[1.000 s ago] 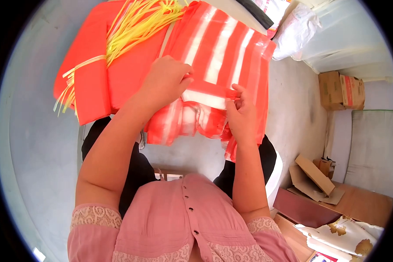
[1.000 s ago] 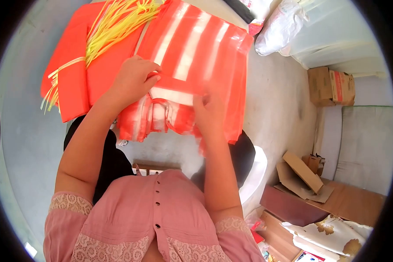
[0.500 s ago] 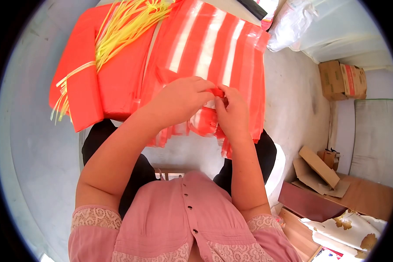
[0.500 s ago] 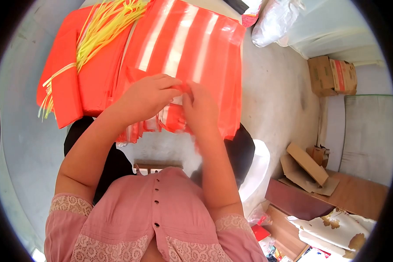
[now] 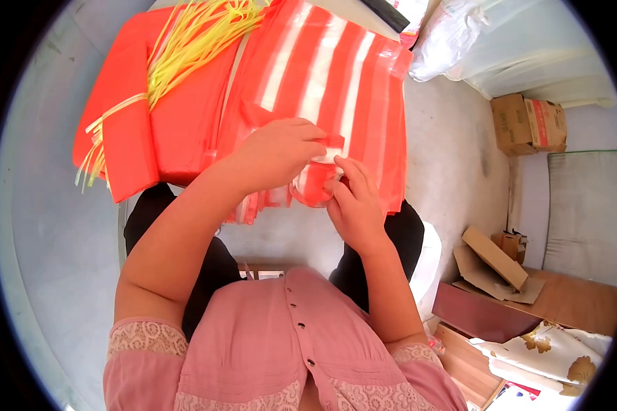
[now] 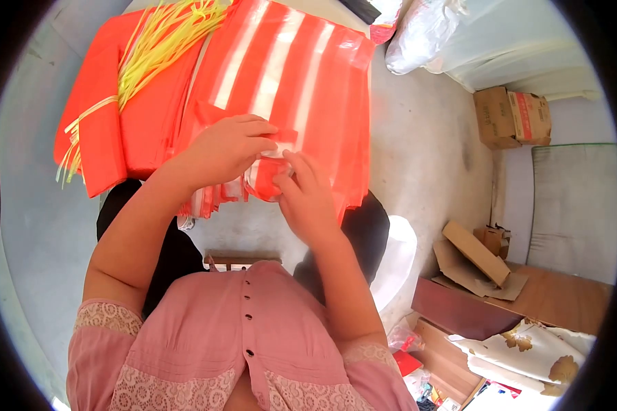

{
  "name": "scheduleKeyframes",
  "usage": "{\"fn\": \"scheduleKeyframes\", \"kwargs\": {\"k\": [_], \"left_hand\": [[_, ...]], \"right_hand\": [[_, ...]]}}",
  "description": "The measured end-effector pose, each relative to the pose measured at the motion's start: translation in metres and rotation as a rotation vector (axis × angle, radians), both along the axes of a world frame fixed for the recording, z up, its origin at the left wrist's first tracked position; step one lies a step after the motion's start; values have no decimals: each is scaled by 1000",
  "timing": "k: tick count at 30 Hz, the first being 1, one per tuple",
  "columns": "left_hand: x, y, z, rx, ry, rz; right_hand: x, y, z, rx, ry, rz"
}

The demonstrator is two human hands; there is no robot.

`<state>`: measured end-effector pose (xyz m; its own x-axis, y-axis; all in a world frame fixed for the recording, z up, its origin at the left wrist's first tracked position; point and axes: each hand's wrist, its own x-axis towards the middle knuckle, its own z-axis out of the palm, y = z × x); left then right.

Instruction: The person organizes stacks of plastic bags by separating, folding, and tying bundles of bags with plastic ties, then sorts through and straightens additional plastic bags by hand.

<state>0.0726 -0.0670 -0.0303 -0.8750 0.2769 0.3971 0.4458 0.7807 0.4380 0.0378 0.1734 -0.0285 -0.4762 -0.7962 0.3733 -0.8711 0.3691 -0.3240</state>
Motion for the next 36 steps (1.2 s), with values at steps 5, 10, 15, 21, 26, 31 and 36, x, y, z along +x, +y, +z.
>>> {"fn": "scheduleKeyframes", "kwargs": {"k": [5, 10, 15, 21, 26, 31, 36], "left_hand": [[4, -4, 3, 94, -24, -22], [4, -5, 6, 139, -35, -45], [3, -3, 14, 193, -168, -32], [-5, -2, -1, 246, -213, 14], [-5, -5, 0, 427, -314, 38], [-4, -5, 13, 649, -566, 136], [-5, -6, 2, 786, -578, 127]], "right_hand": [[-2, 0, 6, -160, -261, -110], [-6, -9, 19, -255, -489, -228], [-10, -16, 26, -285, -591, -227], [-15, -7, 30, -425, -712, -348], [-42, 20, 36, -713, -888, -573], [-59, 48, 16, -609, -963, -594], [-63, 47, 11, -639, -976, -600]]}}
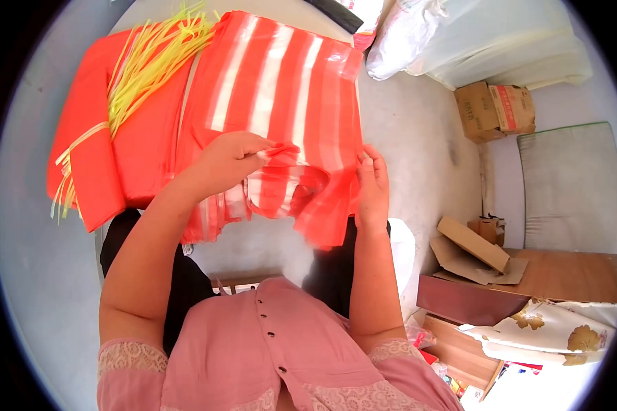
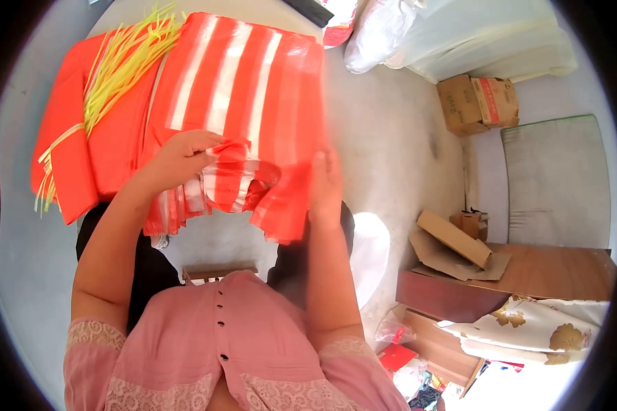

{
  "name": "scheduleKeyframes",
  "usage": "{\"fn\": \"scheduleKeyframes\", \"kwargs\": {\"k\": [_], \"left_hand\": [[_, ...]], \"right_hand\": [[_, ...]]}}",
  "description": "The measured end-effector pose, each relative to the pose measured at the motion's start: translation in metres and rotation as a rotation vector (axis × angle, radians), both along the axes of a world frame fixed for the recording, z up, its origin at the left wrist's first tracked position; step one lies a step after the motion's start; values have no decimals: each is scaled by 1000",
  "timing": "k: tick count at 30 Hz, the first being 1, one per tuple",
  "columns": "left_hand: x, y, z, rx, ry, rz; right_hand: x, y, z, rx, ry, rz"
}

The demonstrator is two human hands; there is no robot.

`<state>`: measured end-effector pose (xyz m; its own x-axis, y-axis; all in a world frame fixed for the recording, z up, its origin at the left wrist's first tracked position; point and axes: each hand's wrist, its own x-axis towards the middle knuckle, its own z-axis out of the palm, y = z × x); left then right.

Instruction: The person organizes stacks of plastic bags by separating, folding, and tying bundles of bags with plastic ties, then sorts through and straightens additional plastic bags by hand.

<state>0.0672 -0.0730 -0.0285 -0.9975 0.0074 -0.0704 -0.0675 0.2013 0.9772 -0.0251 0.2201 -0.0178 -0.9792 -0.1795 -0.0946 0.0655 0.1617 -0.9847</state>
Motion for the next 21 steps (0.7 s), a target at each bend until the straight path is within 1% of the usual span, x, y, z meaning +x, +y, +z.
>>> {"fn": "scheduleKeyframes", "kwargs": {"k": [1, 5, 8, 10, 11, 13, 14, 16, 17, 20, 21], "left_hand": [[0, -1, 2, 0, -40, -9], [0, -3, -2, 42, -45, -29], [0, -2, 2, 19, -48, -30], [2, 0, 8, -5, -34, -28], [2, 0, 7, -71, 32, -43], [2, 0, 2, -202, 168, -70], [2, 1, 1, -315, 250, -97], [5, 3, 1, -540, 414, -150], [6, 4, 3, -573, 433, -158], [9, 7, 5, -658, 504, -170], [9, 7, 2, -676, 535, -165]], "right_hand": [[0, -2, 2, -1, 9, 1], [2, -9, 15, 8, -34, -40], [-3, -1, 1, 88, -19, -15], [4, 2, 1, 52, -19, 14], [8, 4, 2, 34, -19, 29], [22, 13, 3, 96, 11, 78], [30, 17, 4, 127, 27, 103], [51, 20, 9, 103, -32, 115], [61, 23, 11, 90, -62, 122], [79, 42, 0, 235, -99, 128], [84, 41, 2, 165, -85, 120]]}}
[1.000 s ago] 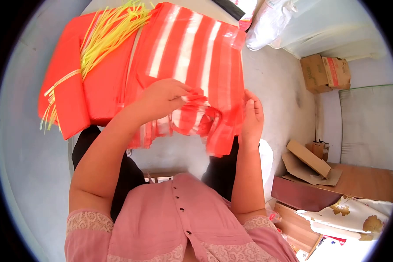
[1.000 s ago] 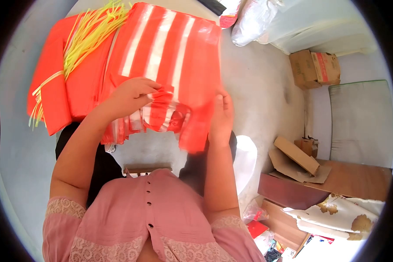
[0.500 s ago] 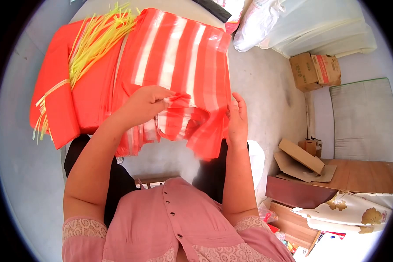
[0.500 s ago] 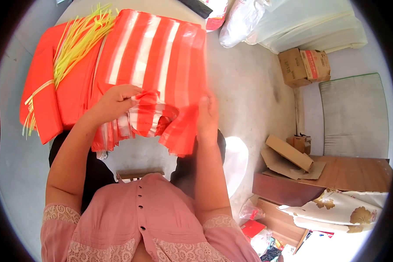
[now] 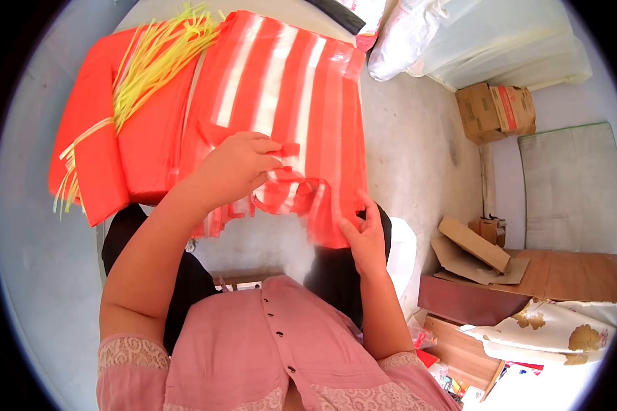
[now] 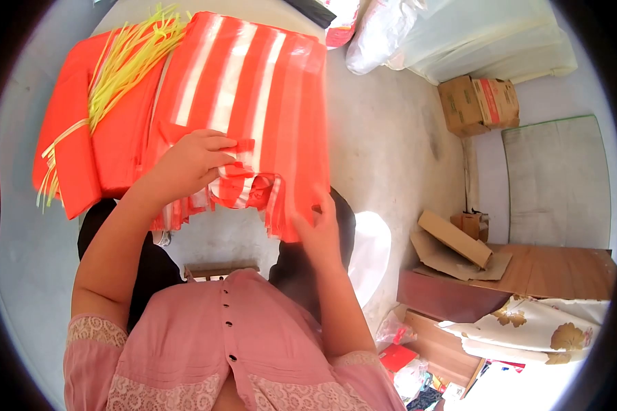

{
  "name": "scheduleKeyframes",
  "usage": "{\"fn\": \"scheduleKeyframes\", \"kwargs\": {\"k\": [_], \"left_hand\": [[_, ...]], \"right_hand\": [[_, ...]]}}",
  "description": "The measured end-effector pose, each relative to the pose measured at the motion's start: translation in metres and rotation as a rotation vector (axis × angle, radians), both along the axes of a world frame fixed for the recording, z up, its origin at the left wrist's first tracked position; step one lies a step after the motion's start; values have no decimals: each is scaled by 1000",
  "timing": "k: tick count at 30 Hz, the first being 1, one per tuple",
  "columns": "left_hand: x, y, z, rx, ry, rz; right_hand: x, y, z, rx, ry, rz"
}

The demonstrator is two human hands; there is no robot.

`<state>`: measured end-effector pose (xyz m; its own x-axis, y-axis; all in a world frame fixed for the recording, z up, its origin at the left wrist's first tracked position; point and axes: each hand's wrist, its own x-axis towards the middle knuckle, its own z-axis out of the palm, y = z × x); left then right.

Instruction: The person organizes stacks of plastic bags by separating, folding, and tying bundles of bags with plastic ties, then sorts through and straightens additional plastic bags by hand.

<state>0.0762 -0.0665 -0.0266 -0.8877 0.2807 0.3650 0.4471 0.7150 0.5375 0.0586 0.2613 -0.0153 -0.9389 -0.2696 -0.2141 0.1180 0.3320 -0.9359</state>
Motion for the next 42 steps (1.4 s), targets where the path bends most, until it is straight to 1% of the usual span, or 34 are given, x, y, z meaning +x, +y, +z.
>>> {"fn": "scheduleKeyframes", "kwargs": {"k": [2, 5, 6, 9, 11, 14, 17, 20, 23, 26, 29, 32, 34, 38, 42], "left_hand": [[1, -1, -3, -20, 46, -4], [1, 1, -4, -54, 92, -14], [0, 2, -5, -78, 113, -18], [1, 4, -4, -108, 147, -11], [2, 4, -3, -111, 142, -1], [2, 5, -2, -103, 112, 1], [1, 5, -3, -109, 92, 5], [2, 3, -5, -143, 105, 23], [1, 4, -4, -135, 134, 17], [0, 4, -6, -136, 140, 6], [1, 3, -2, -131, 130, -6], [0, 4, -1, -103, 181, 3], [0, 6, -5, -68, 241, 22], [2, 3, 0, -84, 198, 11], [5, 2, 5, -108, 215, -7]], "right_hand": [[-4, 9, -2, 23, 60, 18], [-14, -7, 15, 54, 220, 55], [-19, -14, 28, 105, 227, 83], [-44, -35, 38, 125, 257, 212], [-61, -59, 42, 136, 333, 343], [-79, -93, 46, 105, 152, 445], [-84, -113, 43, 37, -169, 363], [-87, -112, 29, -57, -150, 323], [-86, -110, 31, -69, -210, 285], [-90, -109, 29, -1, -176, 344], [-95, -108, 26, -2, -154, 400], [-90, -116, 33, -104, -232, 337], [-92, -117, 34, -122, -258, 311], [-99, -118, 28, -159, -280, 301], [-97, -123, 27, -29, -143, 381]]}}
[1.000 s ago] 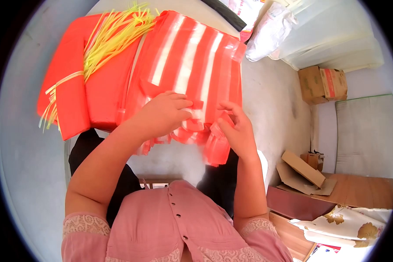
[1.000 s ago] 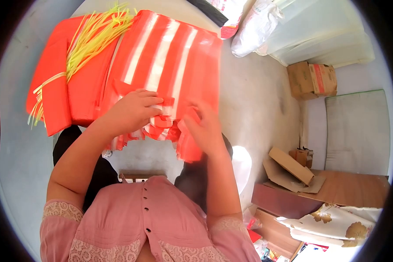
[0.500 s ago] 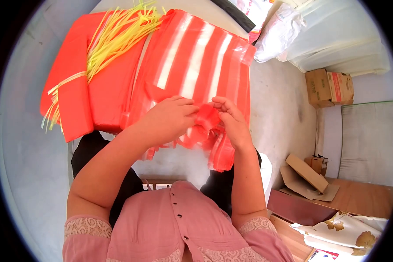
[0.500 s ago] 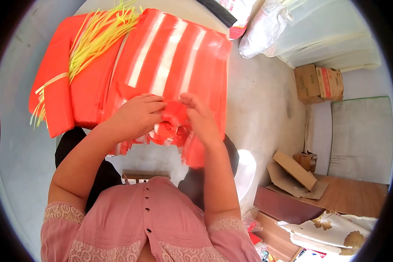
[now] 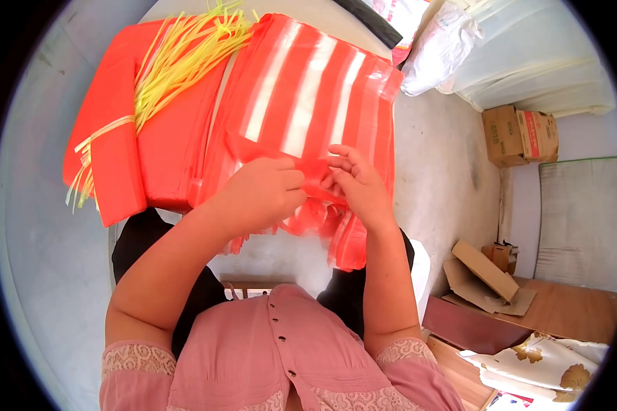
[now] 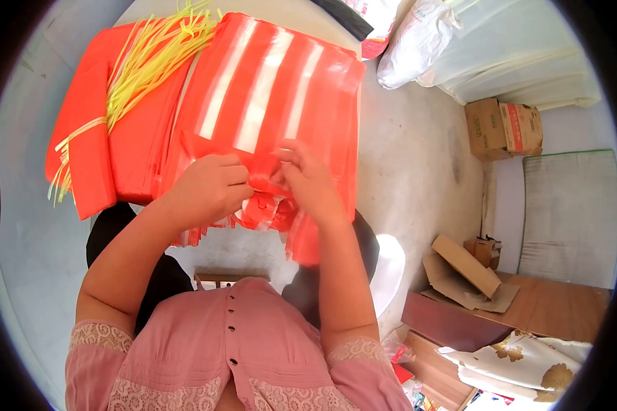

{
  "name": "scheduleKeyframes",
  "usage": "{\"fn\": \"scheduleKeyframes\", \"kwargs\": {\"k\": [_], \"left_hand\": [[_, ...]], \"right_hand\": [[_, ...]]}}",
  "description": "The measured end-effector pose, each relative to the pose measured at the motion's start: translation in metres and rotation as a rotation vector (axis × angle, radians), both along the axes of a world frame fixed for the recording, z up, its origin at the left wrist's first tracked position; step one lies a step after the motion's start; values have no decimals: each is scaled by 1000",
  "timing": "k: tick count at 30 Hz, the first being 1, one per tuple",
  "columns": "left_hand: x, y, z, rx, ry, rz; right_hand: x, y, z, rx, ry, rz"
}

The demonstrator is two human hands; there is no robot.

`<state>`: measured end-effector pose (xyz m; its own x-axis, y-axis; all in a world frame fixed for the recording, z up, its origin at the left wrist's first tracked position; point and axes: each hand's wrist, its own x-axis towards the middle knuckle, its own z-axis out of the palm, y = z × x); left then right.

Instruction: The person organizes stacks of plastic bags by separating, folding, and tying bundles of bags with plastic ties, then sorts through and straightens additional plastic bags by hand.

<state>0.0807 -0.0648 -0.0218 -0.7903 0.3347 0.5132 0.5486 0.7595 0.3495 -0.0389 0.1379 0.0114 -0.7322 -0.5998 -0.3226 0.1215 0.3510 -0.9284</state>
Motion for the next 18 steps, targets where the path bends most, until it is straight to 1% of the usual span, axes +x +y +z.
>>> {"fn": "scheduleKeyframes", "kwargs": {"k": [2, 5, 10, 13, 14, 16, 18], "left_hand": [[1, 0, 1, -2, 6, -3], [1, 2, 1, 23, 24, 2], [-2, 11, 5, 111, 54, 79], [-6, 13, 3, 134, 59, 83], [-8, 13, 2, 176, 54, 92], [-11, 14, -1, 261, 43, 109], [-14, 15, -2, 286, 3, 167]], "right_hand": [[4, -6, -4, 37, 80, 11], [10, -11, 6, 241, 239, 71], [16, -15, 6, 237, 320, 101], [16, -15, 2, 223, 374, 129], [16, -14, 0, 218, 398, 140], [16, -15, 3, 217, 351, 133], [14, -15, 0, 190, 306, 110]]}}
